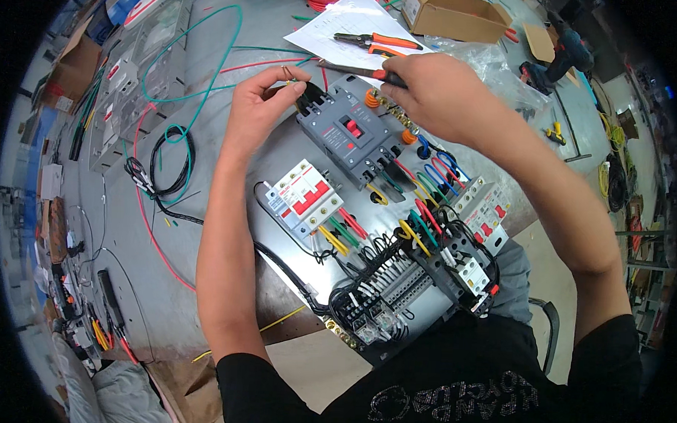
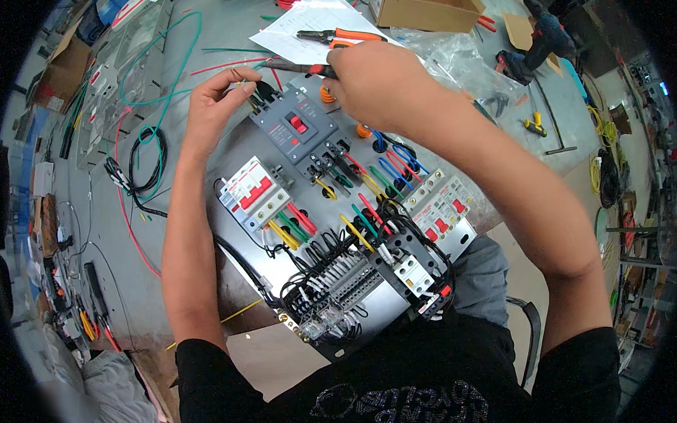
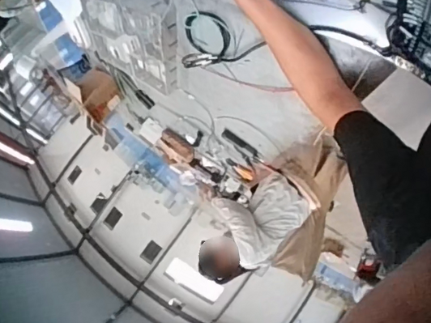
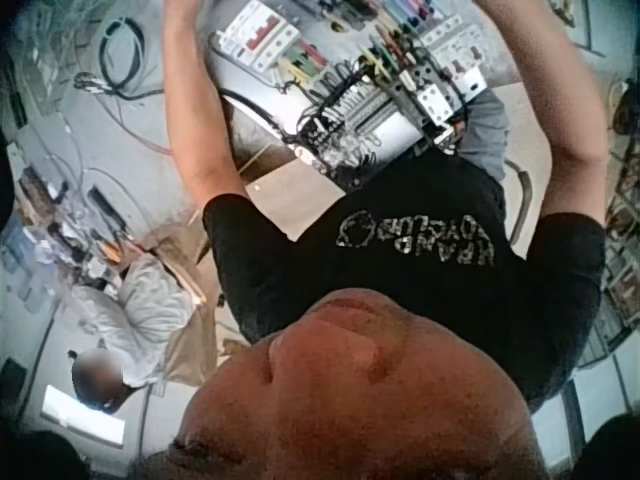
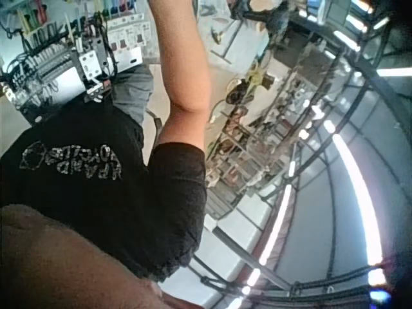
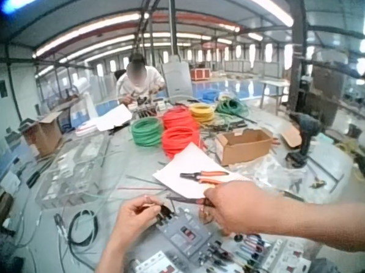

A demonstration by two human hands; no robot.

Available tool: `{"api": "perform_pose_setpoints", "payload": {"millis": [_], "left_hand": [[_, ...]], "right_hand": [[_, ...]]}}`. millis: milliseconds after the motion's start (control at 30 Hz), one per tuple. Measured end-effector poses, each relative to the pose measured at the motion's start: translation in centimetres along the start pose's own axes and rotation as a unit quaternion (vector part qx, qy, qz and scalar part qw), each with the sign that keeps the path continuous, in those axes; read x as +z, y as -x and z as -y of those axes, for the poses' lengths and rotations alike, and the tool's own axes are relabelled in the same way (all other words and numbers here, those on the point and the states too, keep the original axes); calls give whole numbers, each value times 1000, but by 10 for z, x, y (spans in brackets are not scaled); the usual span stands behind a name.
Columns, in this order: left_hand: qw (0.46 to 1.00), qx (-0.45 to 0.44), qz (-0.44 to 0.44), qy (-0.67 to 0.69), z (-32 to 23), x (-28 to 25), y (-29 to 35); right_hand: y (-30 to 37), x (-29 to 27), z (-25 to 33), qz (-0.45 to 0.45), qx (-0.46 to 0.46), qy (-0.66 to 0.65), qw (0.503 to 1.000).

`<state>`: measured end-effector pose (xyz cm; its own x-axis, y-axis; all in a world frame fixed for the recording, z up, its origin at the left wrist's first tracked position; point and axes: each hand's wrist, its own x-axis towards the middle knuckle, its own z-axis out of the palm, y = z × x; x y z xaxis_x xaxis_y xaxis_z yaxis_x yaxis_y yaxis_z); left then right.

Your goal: The person assembles an electrical control panel by stripping, bending, and inserting multiple colored wires into terminal blocks and circuit breakers. They use pliers and a screwdriver to secure connections and organize the wiring on the DIN rail.

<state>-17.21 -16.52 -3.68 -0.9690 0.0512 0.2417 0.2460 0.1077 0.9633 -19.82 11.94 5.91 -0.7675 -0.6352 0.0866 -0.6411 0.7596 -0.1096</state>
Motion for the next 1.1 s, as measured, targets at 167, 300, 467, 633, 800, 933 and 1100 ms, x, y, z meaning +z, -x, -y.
{"api": "perform_pose_setpoints", "payload": {"millis": [167,300,467,633,800,933,1100], "left_hand": [[998,26,-31,-47,6,1,-2],[989,62,-97,-96,7,12,-2],[991,61,-109,-53,4,17,-3],[991,47,-115,-56,1,17,-2],[990,55,-118,-50,1,19,-2],[991,55,-115,-49,4,18,-3],[992,45,-111,-41,1,19,-2]], "right_hand": [[-6,10,9,-55,-23,46,997],[-11,14,16,-84,-38,78,993],[-16,14,20,-102,-39,90,990],[-18,16,24,-106,-46,115,987],[-18,16,27,-121,-61,145,980],[-18,17,27,-144,-73,162,973],[-14,13,35,-128,-58,133,981]]}}
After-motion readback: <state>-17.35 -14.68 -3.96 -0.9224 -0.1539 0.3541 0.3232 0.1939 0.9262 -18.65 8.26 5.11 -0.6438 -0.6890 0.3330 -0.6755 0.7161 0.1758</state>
